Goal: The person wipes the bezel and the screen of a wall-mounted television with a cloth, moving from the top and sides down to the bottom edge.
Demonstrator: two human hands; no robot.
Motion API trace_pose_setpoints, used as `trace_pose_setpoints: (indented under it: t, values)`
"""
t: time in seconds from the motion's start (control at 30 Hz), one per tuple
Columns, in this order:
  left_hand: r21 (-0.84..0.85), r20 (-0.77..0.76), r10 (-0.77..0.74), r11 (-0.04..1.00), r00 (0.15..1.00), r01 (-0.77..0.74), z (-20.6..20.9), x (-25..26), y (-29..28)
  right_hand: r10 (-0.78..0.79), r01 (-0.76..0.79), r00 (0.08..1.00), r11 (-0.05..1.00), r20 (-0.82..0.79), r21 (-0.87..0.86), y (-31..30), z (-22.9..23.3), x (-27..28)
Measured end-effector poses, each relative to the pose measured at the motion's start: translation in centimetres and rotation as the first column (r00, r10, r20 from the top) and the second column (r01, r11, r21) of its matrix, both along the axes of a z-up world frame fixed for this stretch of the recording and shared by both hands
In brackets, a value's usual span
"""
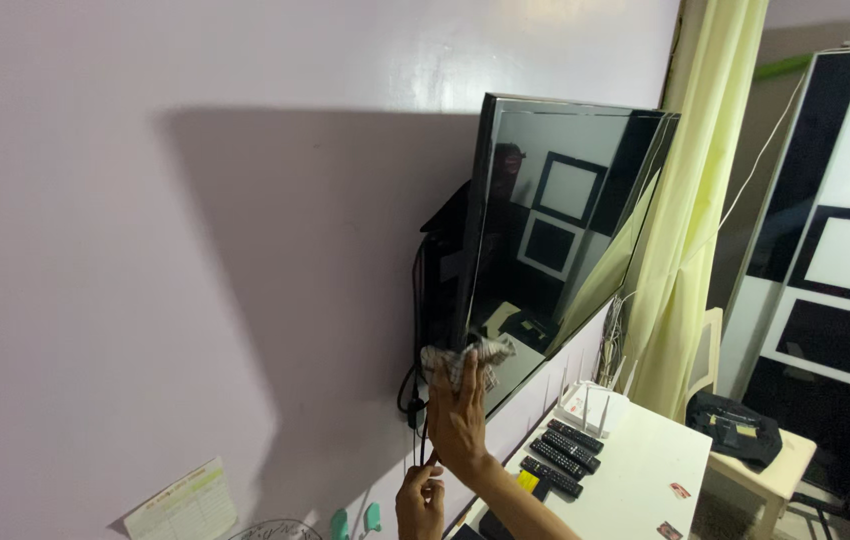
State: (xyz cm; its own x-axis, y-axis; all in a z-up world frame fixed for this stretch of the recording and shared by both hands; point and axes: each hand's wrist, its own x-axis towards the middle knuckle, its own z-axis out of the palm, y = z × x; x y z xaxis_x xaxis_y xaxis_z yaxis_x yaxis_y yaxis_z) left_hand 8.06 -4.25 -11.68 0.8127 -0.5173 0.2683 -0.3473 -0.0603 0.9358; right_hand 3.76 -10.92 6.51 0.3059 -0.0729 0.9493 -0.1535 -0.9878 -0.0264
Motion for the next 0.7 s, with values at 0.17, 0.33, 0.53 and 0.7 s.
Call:
trace_pose_setpoints:
  t: [0.17, 0.33, 0.53, 0.7]
  values:
    - [0.007, -0.028, 0.000, 1.000, 1.000, 0.000, -1.4, 1.4, -0.9, -0.060, 0.069, 0.993, 0.993, 0.098, -0.091, -2.8, 15.2, 1.0]
    - [0.014, -0.039, -0.012, 1.000, 0.999, 0.012, -2.0, 1.4, -1.0, -0.069, 0.088, 0.978, 0.992, 0.196, -0.086, -3.0, 27.9, 1.1]
    - [-0.011, -0.026, -0.006, 1.000, 1.000, 0.006, -1.3, 1.5, -1.0, -0.118, 0.136, 0.976, 0.987, 0.185, -0.086, -2.0, 12.6, 1.6]
    - [0.010, -0.011, 0.011, 1.000, 1.000, -0.011, -0.4, 0.8, -0.3, -0.121, 0.129, 0.989, 0.988, 0.086, -0.085, -0.4, 0.3, 0.3]
